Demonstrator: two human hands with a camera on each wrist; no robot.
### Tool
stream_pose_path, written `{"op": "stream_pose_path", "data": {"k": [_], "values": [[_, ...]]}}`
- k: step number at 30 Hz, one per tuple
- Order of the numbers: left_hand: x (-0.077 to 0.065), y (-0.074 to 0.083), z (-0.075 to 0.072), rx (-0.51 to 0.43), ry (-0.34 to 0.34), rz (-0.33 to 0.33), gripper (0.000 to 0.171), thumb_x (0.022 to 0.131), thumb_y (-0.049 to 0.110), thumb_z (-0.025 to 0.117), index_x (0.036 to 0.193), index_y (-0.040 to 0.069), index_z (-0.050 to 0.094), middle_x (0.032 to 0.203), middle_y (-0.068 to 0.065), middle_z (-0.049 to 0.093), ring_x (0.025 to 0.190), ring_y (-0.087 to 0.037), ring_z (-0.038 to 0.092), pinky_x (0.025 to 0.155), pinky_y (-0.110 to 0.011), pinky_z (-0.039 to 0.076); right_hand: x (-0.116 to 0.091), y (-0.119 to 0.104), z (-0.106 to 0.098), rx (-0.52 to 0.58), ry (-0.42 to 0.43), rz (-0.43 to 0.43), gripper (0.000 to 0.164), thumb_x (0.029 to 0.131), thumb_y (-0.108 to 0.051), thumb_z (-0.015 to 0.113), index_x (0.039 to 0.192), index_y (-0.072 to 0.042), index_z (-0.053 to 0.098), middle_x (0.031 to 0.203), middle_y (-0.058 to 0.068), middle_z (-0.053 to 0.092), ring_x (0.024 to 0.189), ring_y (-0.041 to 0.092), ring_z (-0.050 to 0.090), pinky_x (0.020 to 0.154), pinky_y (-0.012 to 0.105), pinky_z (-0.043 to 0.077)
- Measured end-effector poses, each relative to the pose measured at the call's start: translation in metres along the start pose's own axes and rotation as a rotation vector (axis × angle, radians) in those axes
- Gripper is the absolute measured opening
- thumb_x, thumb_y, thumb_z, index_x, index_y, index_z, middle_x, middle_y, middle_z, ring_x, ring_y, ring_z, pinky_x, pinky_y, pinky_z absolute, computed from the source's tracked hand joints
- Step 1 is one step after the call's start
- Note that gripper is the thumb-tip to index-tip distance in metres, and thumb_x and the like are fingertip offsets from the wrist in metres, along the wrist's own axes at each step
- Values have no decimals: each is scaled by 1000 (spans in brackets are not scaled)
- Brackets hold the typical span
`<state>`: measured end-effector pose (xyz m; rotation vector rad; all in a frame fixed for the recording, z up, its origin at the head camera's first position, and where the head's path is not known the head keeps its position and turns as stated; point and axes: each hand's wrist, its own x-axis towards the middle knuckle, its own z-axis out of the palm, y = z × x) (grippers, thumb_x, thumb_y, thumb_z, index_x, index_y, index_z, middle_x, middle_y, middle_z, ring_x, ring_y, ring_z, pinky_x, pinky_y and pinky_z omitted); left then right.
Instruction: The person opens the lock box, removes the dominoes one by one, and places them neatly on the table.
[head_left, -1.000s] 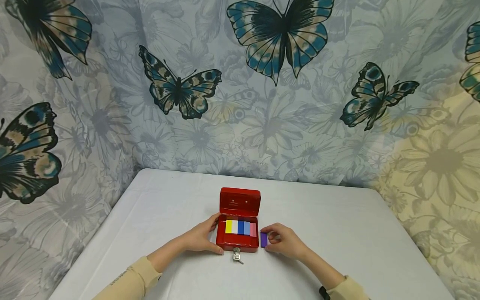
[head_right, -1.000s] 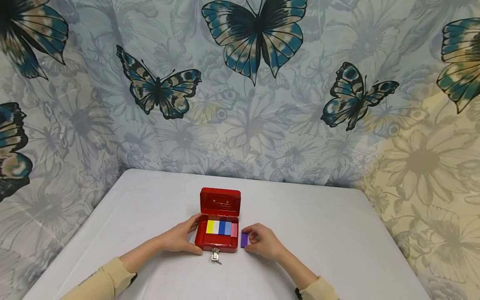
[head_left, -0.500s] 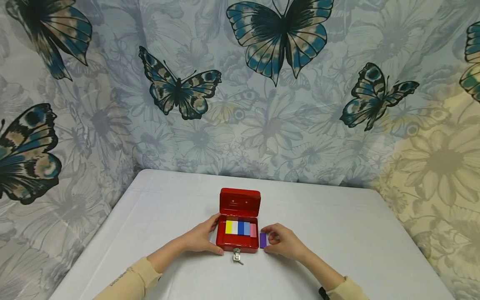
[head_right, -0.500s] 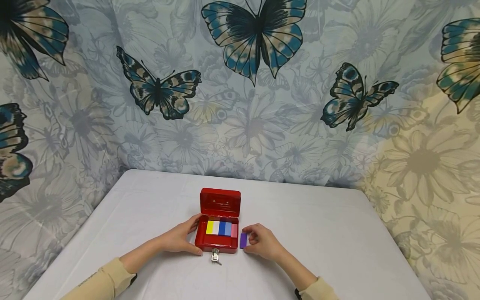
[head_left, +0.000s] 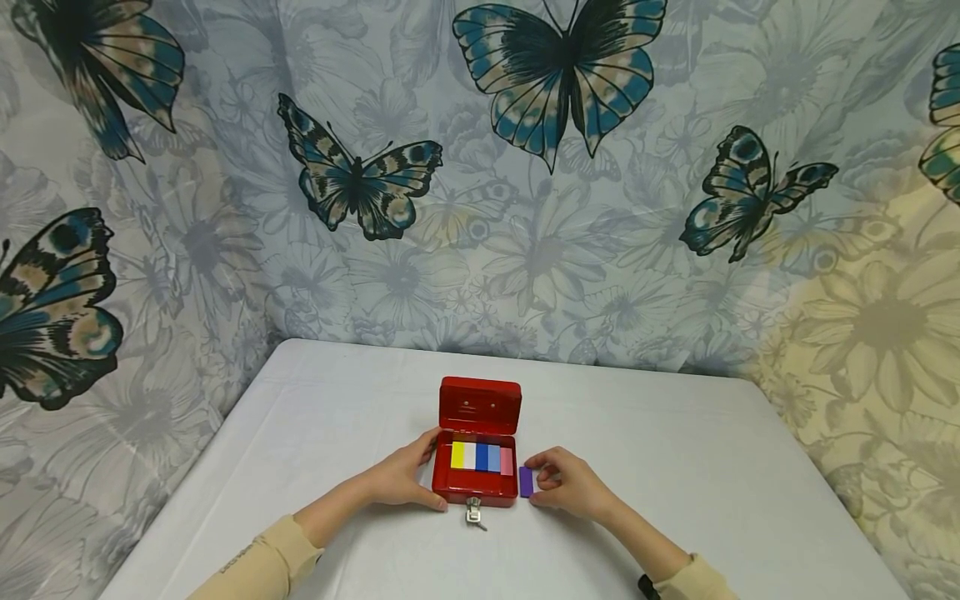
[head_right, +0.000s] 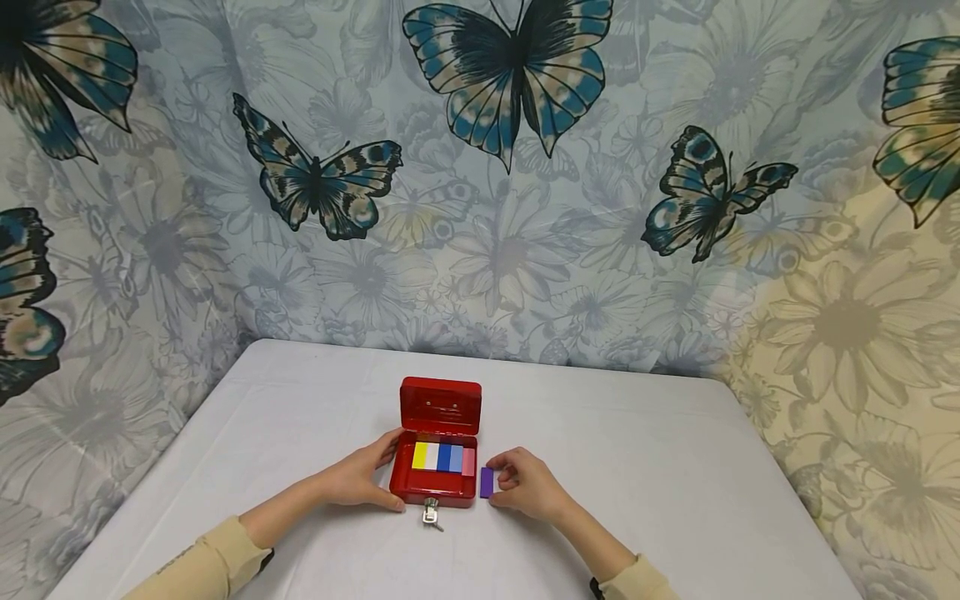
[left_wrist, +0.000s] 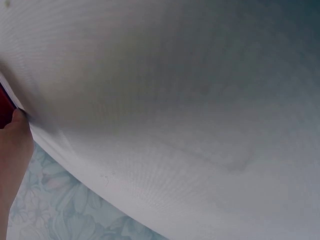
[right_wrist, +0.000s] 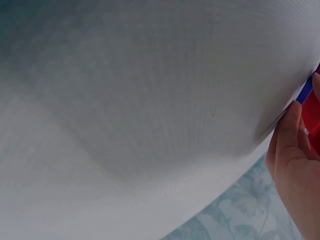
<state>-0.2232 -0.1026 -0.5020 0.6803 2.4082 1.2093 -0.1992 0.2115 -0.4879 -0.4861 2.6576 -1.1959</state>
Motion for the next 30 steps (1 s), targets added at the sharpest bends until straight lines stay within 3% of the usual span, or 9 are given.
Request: {"op": "stream_pose_path", "data": {"k": [30], "values": [[-1,1,-1,-1,-3,-10,111,72,32,87,154,7,18,154,-15,31,136,-34,39,108,-46,39,0,3,-1,33,-12,2,47,76,-10,84,118,-2,63,101,6,60,87,20,57,74,23,56]]}}
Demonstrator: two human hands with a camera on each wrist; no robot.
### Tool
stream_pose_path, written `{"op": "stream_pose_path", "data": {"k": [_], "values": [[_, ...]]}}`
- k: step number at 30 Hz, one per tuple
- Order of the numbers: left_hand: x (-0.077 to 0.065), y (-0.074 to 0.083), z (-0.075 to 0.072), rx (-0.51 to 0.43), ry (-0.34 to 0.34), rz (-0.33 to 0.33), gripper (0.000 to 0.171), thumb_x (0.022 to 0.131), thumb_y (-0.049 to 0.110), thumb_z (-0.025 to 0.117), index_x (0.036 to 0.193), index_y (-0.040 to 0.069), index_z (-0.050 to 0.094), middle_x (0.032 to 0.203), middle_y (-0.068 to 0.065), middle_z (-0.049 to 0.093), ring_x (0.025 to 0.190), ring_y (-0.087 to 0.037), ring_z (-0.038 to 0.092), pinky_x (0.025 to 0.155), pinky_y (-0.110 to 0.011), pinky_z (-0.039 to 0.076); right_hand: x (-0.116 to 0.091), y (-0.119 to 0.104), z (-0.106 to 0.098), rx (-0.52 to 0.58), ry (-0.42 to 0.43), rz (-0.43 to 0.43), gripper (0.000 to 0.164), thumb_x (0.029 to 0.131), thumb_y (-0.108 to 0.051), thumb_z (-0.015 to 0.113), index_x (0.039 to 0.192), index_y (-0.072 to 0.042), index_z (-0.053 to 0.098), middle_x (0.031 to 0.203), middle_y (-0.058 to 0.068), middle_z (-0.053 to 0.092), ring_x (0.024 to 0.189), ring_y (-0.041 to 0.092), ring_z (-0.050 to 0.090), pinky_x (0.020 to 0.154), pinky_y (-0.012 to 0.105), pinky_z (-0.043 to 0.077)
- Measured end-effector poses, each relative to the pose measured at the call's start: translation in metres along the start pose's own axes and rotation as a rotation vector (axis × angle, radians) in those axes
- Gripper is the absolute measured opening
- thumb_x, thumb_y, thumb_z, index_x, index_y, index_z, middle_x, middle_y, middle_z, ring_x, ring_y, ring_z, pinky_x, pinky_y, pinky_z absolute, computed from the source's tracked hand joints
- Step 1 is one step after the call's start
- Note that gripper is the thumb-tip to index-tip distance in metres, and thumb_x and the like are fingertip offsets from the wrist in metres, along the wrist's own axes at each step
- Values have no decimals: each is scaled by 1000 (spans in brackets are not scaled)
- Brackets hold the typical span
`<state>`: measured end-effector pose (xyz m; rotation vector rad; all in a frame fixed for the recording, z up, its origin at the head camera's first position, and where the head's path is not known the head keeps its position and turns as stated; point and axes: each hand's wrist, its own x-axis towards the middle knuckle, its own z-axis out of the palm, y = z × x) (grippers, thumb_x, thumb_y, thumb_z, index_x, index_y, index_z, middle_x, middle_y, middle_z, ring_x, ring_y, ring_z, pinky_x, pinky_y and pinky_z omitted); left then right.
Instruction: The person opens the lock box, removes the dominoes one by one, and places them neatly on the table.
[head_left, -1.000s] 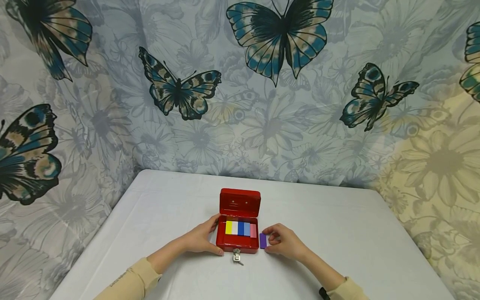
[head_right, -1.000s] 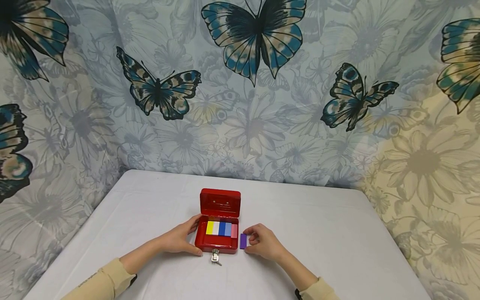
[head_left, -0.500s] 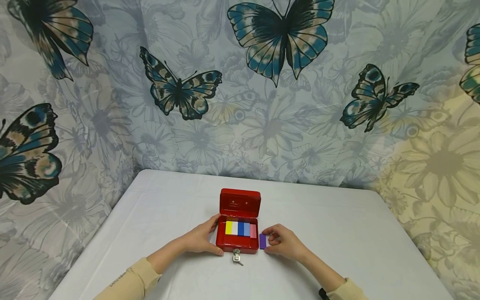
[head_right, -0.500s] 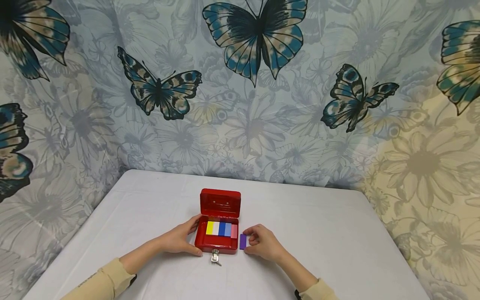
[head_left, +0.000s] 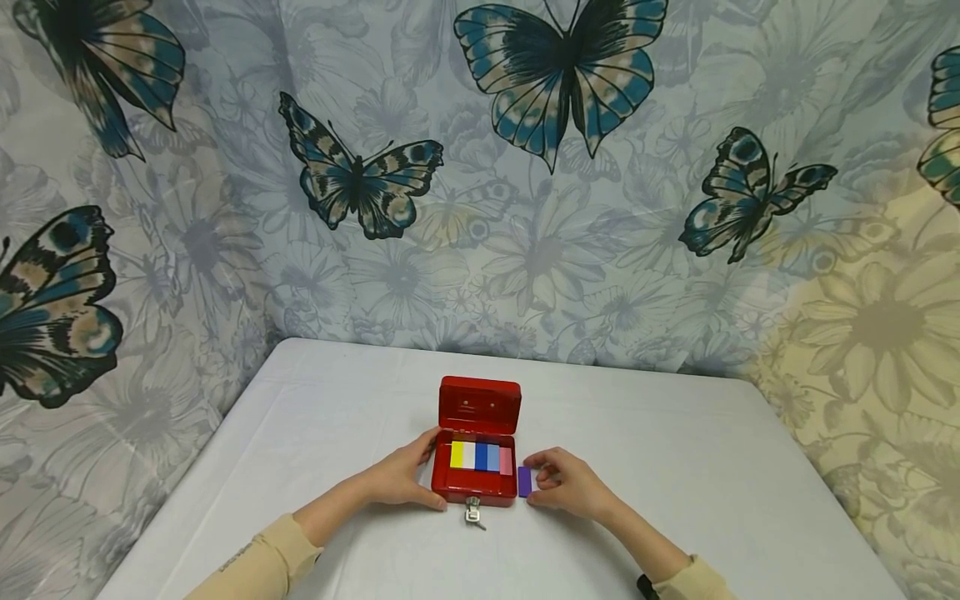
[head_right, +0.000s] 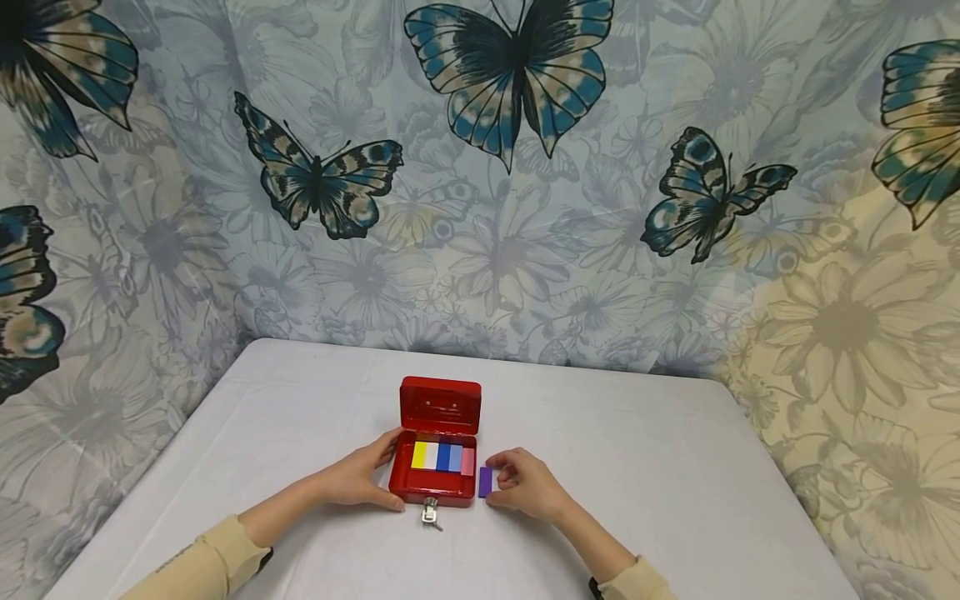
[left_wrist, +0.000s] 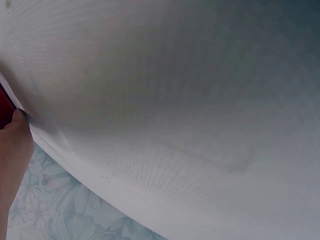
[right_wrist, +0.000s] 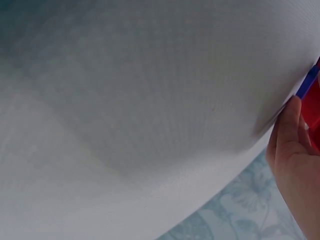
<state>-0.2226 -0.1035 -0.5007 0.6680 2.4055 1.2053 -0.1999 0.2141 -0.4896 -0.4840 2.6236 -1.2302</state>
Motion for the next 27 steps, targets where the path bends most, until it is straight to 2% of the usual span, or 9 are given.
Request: {"op": "stream_pose_path", "data": {"k": [7,17,27], "values": [[1,0,-1,-16,0,7,110,72,34,87,154,8,18,155,-12,31,136,-31,41,108,-45,39,-1,-3,-3,28,2,36,50,76,-11,83,120,-1,62,108,7,63,89,21,57,74,21,54],[1,1,0,8,3,13,110,72,31,87,153,6,18,153,-15,32,136,-34,40,107,-46,41,-2,-7,-7,105,50,133,43,81,-14,79,120,-5,64,111,6,65,96,22,59,81,37,57],[1,-1,1,7,6,5,110,71,31,87,153,7,19,153,-14,34,136,-32,40,107,-45,40,-2,-15,-9,206,99,188,41,84,-14,76,121,-4,63,115,8,65,100,22,60,85,39,56]]}}
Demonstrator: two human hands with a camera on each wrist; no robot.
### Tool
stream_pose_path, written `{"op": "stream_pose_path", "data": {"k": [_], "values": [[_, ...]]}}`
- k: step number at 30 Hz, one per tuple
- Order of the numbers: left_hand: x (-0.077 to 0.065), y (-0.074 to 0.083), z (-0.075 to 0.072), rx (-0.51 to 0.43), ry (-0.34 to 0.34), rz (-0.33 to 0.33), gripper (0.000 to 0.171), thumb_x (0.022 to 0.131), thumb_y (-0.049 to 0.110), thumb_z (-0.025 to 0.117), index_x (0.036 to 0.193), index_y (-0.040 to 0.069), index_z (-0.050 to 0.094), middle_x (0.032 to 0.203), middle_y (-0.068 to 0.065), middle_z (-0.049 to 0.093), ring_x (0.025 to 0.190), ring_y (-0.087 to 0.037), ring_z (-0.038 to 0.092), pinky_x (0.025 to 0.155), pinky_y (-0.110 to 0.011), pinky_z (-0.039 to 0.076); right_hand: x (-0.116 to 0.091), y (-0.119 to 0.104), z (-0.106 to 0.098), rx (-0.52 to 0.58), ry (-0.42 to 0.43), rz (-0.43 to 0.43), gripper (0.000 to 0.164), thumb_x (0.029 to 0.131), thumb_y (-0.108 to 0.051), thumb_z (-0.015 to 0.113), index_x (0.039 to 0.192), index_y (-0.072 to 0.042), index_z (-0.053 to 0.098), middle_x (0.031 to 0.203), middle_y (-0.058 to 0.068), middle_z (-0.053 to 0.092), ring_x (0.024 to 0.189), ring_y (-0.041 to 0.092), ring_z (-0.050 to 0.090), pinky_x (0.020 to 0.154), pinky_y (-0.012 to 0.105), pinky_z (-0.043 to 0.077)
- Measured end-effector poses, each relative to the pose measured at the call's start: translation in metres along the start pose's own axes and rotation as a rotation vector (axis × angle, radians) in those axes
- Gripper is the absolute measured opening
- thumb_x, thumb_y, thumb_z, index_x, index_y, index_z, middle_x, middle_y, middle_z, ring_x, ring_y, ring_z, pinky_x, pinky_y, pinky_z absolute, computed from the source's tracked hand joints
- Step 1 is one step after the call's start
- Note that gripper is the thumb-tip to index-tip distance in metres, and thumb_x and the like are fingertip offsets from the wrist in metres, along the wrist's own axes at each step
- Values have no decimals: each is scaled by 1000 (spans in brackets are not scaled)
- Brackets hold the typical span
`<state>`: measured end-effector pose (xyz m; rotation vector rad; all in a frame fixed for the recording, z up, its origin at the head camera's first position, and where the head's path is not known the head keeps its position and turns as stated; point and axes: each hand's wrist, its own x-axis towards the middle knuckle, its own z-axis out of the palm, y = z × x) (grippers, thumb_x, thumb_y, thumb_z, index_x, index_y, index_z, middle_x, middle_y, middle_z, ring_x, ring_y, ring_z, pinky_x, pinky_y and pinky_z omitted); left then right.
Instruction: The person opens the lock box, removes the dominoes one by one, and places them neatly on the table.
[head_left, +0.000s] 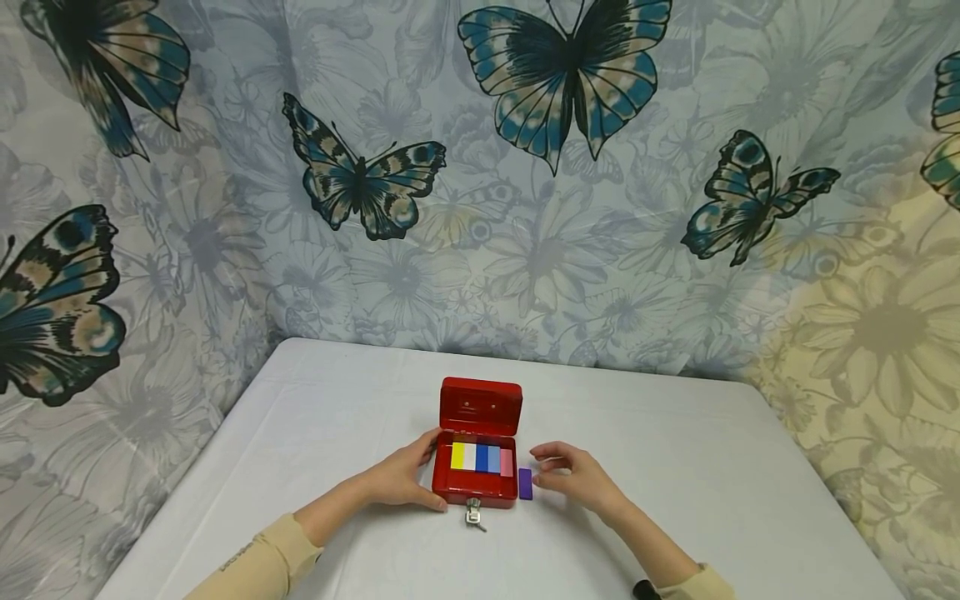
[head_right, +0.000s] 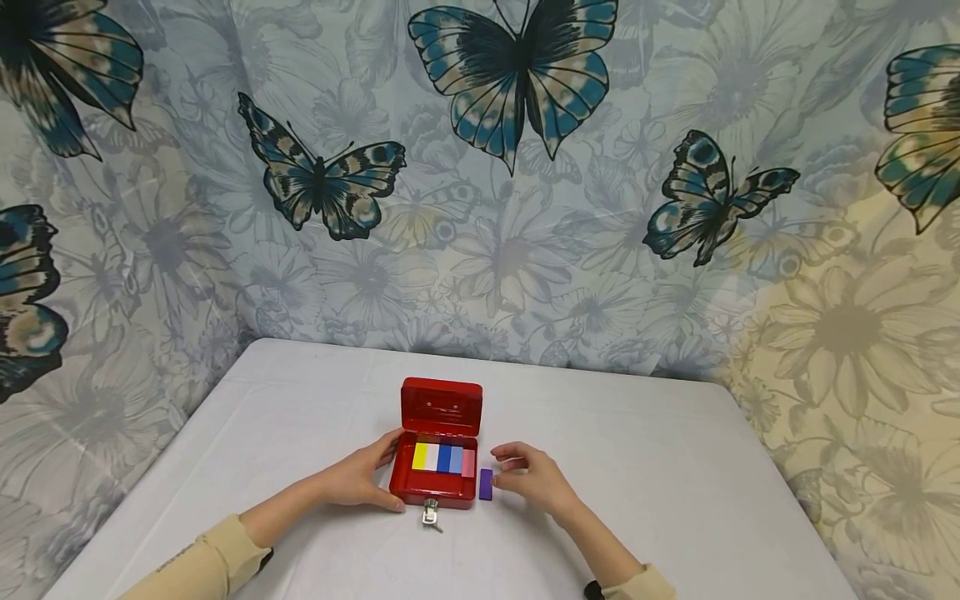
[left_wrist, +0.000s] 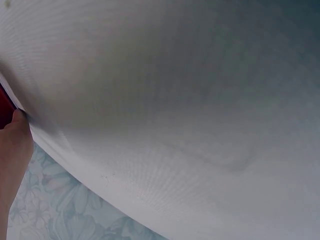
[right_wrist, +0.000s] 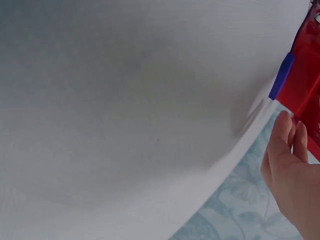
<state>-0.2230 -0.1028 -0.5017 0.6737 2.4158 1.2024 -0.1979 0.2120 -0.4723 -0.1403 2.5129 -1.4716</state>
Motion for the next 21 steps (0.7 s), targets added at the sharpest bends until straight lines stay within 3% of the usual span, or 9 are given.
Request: {"op": "stream_pose_path", "data": {"k": [8,21], "values": [[-1,2,1,-4,-2,-21,110,71,33,87,154,8,19,153,-13,34,137,-31,39,107,-45,40,0,-7,4,46,45,-5,39,85,-15,76,121,-8,64,116,7,64,102,22,60,86,41,56],[1,0,1,4,6,-12,110,71,32,88,153,7,19,153,-13,35,137,-29,39,109,-45,38,3,-21,12,104,19,-51,36,87,-13,72,121,-8,63,117,11,64,105,24,59,84,37,57]]}}
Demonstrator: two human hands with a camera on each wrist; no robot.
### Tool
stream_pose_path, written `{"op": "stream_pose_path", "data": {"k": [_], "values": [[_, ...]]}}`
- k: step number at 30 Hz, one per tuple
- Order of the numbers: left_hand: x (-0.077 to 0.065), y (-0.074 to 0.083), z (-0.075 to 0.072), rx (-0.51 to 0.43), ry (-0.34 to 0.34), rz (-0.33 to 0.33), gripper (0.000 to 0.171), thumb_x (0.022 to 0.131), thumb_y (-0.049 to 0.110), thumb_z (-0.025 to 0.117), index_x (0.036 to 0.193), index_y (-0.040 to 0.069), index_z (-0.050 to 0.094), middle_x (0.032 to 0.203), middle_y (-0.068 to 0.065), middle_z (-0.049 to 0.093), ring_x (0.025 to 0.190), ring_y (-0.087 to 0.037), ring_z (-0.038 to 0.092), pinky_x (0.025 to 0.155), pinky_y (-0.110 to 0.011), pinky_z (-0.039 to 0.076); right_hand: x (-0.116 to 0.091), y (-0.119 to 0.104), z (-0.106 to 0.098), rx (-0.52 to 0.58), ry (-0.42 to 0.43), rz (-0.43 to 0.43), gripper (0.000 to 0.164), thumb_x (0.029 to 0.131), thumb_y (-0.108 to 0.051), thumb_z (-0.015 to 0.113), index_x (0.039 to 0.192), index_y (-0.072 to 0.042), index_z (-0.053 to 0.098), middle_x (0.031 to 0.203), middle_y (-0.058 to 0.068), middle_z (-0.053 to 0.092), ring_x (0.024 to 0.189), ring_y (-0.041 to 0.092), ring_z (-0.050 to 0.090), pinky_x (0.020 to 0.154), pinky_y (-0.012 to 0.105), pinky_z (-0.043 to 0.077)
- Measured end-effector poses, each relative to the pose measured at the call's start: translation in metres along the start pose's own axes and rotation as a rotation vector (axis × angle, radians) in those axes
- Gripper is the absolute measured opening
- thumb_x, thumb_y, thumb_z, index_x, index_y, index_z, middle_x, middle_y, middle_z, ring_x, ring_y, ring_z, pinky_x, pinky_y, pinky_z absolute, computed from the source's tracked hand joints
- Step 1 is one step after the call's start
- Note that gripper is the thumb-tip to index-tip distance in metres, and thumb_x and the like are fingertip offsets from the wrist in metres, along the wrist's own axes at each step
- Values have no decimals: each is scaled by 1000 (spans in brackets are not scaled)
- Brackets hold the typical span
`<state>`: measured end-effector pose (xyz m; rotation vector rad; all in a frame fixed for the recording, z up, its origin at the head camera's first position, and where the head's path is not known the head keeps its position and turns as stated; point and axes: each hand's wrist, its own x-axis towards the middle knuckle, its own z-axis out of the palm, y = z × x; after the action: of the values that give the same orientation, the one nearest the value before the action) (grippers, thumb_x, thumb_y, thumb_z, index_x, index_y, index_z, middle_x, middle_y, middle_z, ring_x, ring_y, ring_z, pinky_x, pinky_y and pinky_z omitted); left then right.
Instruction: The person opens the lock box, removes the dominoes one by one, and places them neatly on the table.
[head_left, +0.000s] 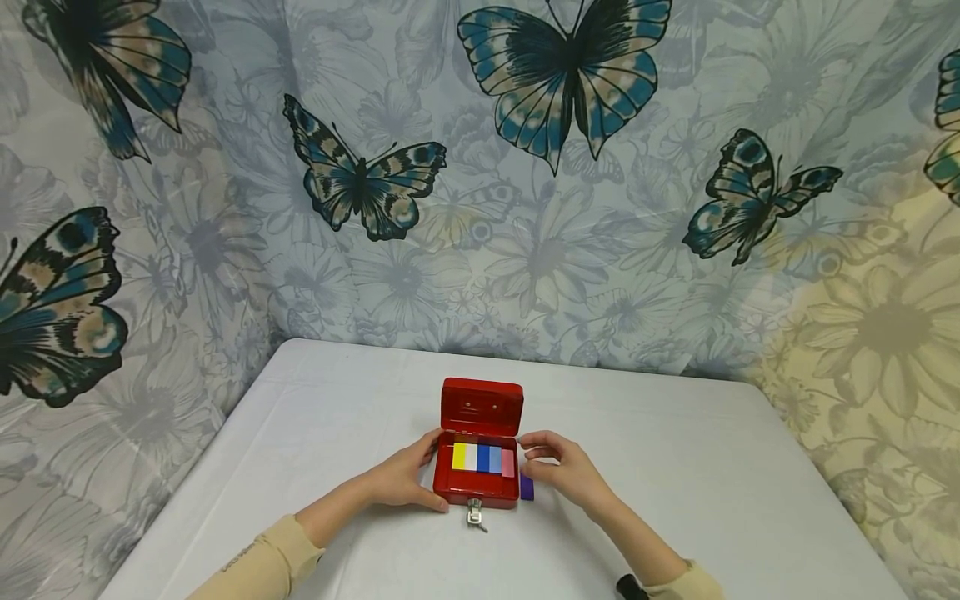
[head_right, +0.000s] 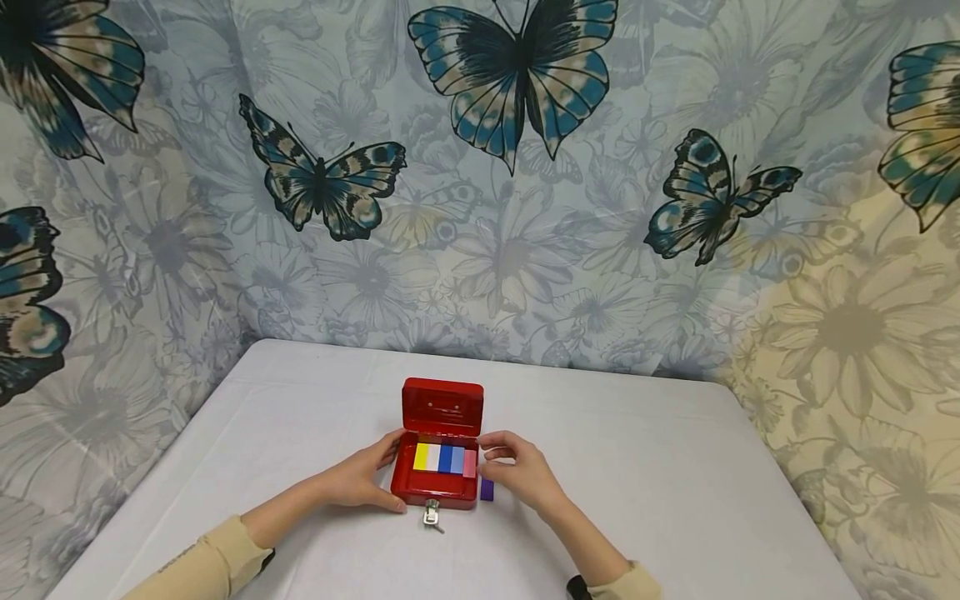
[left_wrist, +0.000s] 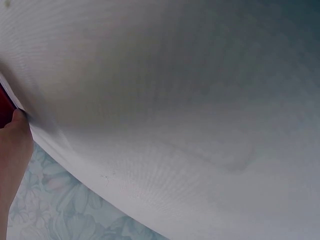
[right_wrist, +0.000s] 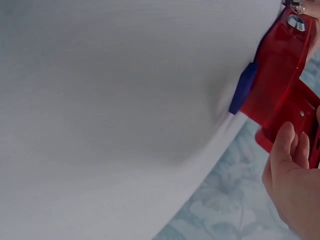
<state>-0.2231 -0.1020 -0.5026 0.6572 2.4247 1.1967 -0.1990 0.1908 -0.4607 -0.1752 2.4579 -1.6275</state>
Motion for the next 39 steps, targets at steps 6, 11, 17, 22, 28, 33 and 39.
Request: {"op": "stream_pose_path", "data": {"k": [6,11,17,22,28,33,39], "values": [[0,0,0,-9,-2,4,111,70,31,88,154,8,19,153,-13,34,137,-30,38,108,-45,39,3,-6,8,22,-16,-22,35,88,-7,70,122,-4,62,118,15,63,105,27,59,83,38,58],[0,-1,0,-12,-5,10,110,71,30,88,154,8,18,153,-14,33,137,-31,39,108,-45,39,8,-8,17,16,-37,-39,35,88,-3,68,122,0,60,116,21,62,105,31,58,82,38,58],[-1,-1,0,-19,-11,15,109,72,30,87,153,7,18,153,-15,33,137,-33,39,107,-46,39,13,-11,25,7,-67,-67,34,87,-7,70,121,-4,62,111,17,63,98,24,57,78,30,58],[-1,0,0,-24,-13,17,109,72,30,87,153,7,18,153,-15,33,136,-33,39,107,-46,39,16,-12,29,-23,-80,-93,36,85,-12,73,120,-7,63,111,14,63,96,22,56,78,29,58],[-1,0,-1,-16,-14,24,109,72,30,87,153,6,18,153,-16,33,137,-33,39,108,-46,38,20,-13,35,-45,-120,-131,34,87,-9,71,119,-6,62,113,15,63,98,23,58,83,28,56],[-1,0,-1,-15,-17,39,108,73,29,87,153,4,18,152,-15,35,137,-30,39,110,-45,37,22,-15,41,-83,-150,-144,34,87,-7,70,120,-6,62,116,14,63,104,28,60,89,39,55],[-2,2,-2,-8,-17,35,108,73,30,86,152,3,18,152,-15,35,137,-30,39,110,-44,36,27,-11,49,-165,-183,-200,34,87,-7,72,120,-5,62,117,13,64,103,29,60,92,45,53]]}}
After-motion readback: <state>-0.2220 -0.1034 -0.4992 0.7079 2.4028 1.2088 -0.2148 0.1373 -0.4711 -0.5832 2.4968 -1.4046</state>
